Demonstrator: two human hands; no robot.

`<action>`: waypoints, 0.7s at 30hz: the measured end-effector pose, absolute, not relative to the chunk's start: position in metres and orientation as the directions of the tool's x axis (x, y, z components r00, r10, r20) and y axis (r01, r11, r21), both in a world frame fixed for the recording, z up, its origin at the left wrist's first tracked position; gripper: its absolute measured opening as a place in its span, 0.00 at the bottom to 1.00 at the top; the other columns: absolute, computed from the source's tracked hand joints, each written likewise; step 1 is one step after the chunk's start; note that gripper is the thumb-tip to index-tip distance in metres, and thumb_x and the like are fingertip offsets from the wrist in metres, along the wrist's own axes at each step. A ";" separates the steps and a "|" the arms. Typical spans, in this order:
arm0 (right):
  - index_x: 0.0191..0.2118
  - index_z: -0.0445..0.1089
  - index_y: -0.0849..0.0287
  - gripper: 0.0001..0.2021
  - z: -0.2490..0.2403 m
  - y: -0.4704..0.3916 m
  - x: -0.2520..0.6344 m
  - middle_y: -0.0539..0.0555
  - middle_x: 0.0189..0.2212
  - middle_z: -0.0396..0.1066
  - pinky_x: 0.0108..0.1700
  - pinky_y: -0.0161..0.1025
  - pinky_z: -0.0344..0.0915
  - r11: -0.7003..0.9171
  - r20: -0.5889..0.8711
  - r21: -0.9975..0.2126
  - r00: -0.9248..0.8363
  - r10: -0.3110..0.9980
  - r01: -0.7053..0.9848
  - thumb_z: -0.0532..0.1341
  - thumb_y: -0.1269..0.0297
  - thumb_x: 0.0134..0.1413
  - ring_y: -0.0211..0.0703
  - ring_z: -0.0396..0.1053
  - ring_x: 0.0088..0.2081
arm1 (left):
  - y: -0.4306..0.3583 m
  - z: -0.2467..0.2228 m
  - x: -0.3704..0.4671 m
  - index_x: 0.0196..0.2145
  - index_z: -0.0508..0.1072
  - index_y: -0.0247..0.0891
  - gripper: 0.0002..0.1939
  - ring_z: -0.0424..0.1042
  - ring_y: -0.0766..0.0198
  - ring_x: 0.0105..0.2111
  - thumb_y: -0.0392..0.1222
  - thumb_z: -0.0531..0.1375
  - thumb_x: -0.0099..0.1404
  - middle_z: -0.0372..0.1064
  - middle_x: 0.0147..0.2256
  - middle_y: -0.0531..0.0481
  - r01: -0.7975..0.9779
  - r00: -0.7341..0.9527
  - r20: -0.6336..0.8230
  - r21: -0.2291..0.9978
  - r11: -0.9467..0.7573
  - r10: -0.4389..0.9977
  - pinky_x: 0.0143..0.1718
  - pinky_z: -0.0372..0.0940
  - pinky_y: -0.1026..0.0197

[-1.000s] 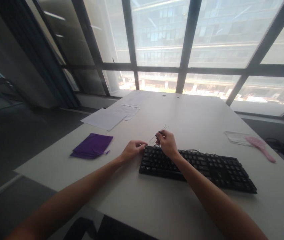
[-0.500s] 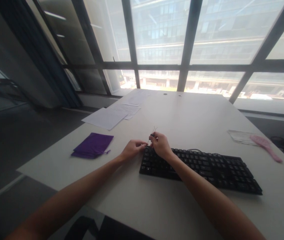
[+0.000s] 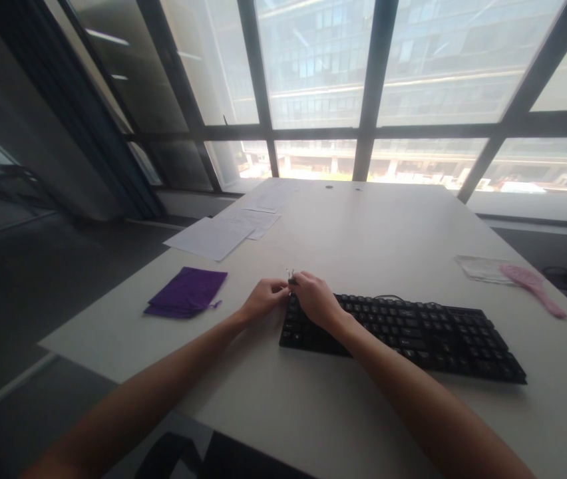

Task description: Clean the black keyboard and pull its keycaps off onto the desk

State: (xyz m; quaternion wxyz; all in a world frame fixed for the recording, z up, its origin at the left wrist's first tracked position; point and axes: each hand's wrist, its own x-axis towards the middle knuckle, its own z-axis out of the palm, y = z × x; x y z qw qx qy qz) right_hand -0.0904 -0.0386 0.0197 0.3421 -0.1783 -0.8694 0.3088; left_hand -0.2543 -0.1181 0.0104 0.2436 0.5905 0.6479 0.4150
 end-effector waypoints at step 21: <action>0.30 0.69 0.58 0.08 0.008 -0.028 -0.091 0.50 0.23 0.73 0.32 0.37 0.65 0.401 0.358 -0.915 -0.556 0.750 -0.048 0.58 0.62 0.59 0.41 0.70 0.26 | -0.117 0.005 -0.245 0.42 0.82 0.35 0.17 0.77 0.59 0.38 0.51 0.66 0.62 0.77 0.39 0.43 0.439 -0.152 0.332 0.867 -0.237 0.931 0.41 0.73 0.60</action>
